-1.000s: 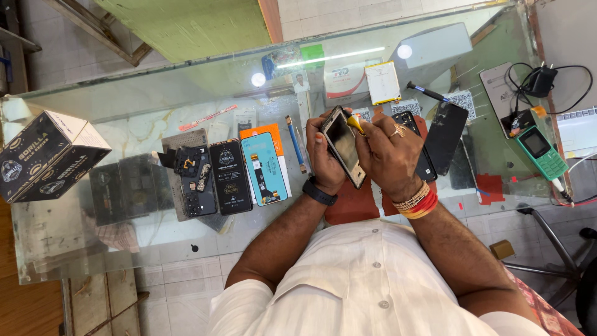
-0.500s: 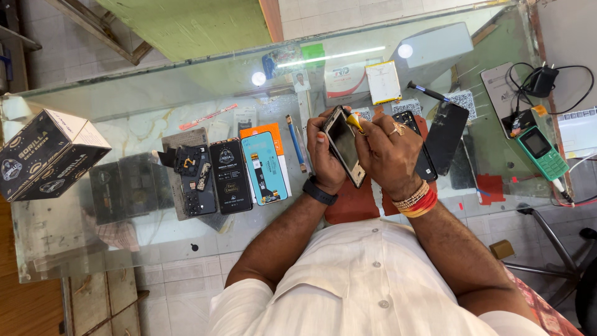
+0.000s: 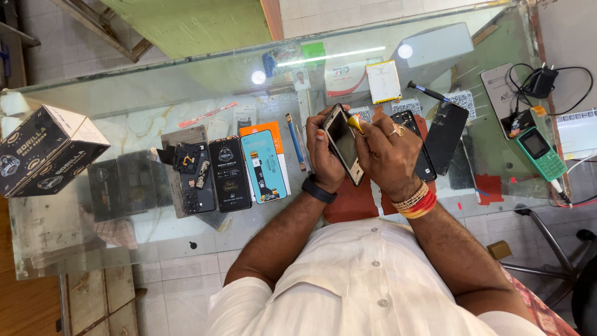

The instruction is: The person applies adhesive to the edges of a smartphone chassis, then installs a new display assembly and presses it into place. The person handles a smartphone chassis, a display assembly, and an adhesive tube on a glass workbench.

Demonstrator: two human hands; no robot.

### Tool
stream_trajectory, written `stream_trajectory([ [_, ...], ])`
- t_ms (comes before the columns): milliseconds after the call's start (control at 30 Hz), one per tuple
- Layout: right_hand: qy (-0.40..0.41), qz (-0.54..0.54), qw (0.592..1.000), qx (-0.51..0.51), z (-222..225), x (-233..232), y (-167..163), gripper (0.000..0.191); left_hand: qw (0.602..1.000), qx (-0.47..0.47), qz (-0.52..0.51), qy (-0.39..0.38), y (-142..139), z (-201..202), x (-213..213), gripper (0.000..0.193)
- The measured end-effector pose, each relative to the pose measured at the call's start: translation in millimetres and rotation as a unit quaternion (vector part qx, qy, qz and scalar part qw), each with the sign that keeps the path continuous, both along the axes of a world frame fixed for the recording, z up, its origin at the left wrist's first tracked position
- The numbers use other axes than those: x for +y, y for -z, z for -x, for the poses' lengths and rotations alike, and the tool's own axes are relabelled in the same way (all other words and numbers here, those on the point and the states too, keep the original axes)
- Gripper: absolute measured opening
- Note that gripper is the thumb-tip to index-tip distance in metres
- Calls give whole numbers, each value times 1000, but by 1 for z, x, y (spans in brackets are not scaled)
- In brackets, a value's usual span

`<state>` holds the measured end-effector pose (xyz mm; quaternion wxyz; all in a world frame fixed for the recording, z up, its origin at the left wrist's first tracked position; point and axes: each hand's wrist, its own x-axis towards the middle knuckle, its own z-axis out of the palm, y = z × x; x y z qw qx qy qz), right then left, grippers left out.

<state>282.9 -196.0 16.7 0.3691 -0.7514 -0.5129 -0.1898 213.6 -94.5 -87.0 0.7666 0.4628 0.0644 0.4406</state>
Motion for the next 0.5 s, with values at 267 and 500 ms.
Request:
stream_trajectory([
  [267,-3,1,1000,1,2,-1,-2,20,1000,-8,19,-1,-3,1,1,45],
  [500,-3,9,1000,3,5,-3,-3,19,1000,-8,27,-7,-3,-1,2,46],
])
